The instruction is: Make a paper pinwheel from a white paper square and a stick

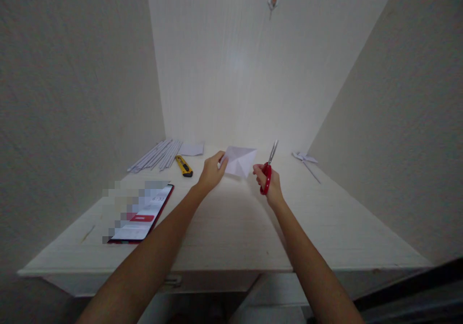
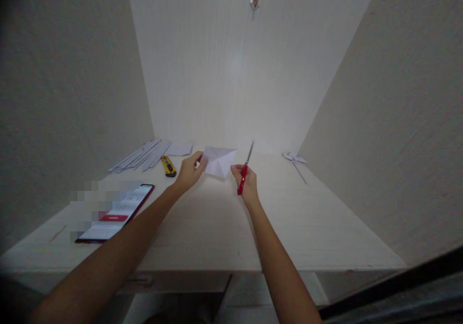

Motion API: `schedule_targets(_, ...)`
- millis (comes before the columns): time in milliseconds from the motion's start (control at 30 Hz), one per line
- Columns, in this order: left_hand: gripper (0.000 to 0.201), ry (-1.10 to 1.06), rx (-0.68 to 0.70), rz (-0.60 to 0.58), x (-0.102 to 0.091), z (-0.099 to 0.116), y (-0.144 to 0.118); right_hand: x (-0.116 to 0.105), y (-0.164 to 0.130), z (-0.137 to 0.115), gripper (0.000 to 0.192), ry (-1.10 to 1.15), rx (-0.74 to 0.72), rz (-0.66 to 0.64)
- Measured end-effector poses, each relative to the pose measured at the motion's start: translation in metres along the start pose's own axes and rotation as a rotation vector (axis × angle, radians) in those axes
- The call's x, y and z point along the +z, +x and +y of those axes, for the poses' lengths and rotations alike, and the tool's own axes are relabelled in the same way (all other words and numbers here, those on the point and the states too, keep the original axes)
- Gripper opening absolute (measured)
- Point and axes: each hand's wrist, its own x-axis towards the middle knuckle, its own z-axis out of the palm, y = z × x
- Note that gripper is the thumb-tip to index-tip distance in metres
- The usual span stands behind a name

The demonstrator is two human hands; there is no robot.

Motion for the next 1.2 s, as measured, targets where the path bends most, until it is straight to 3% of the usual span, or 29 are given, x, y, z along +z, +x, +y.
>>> schedule_targets(133,0.018,-0.030,0.056,-0.040,0.000,0.004,0.000,0.002,0.000,0.004,0.039,-0.020,0.092,-0.022)
schedule_targets(233,0.018,-0.145,0.002,-0.047,0.003,0.004,0.002,0.002,-0.001,0.004,0.039,-0.033,0.076,-0.089)
schedule_targets(400,0.029,-0.635,-0.262,-0.048,0.007,0.003,0.004,0.003,-0.004,0.002,0.036,-0.089,0.061,-0.157)
schedule_targets(500,0.038,-0.835,-0.429,-0.023,0.005,0.007,0.006,0.005,-0.006,0.000,0.032,0.024,0.098,-0.200)
schedule_targets(633,0.034,-0.987,-0.523,0.025,0.003,0.007,0.008,0.008,-0.006,0.001,0.026,0.222,0.121,-0.206)
schedule_targets(733,0.027,-0.992,-0.544,0.027,0.011,0.000,0.004,0.009,-0.004,0.002,0.024,0.307,0.104,-0.128)
schedule_targets(800,0.028,-0.893,-0.575,-0.040,0.018,-0.003,-0.003,0.008,-0.002,0.002,0.026,0.348,0.085,-0.058)
schedule_targets(867,0.020,-0.776,-0.554,-0.223,0.025,-0.001,-0.010,0.006,0.000,0.001,0.030,0.390,0.069,0.003)
schedule_targets(967,0.022,-0.841,-0.387,-0.423,0.028,0.010,-0.018,0.004,0.001,0.000,0.033,0.441,0.082,0.040)
schedule_targets(1033,0.019,-0.889,-0.315,-0.417,0.027,0.018,-0.019,0.003,0.002,0.000,0.032,0.444,0.106,0.010)
schedule_targets(1200,0.024,-0.854,-0.412,-0.278,0.028,0.021,-0.016,0.006,0.001,0.005,0.026,0.328,0.146,-0.100)
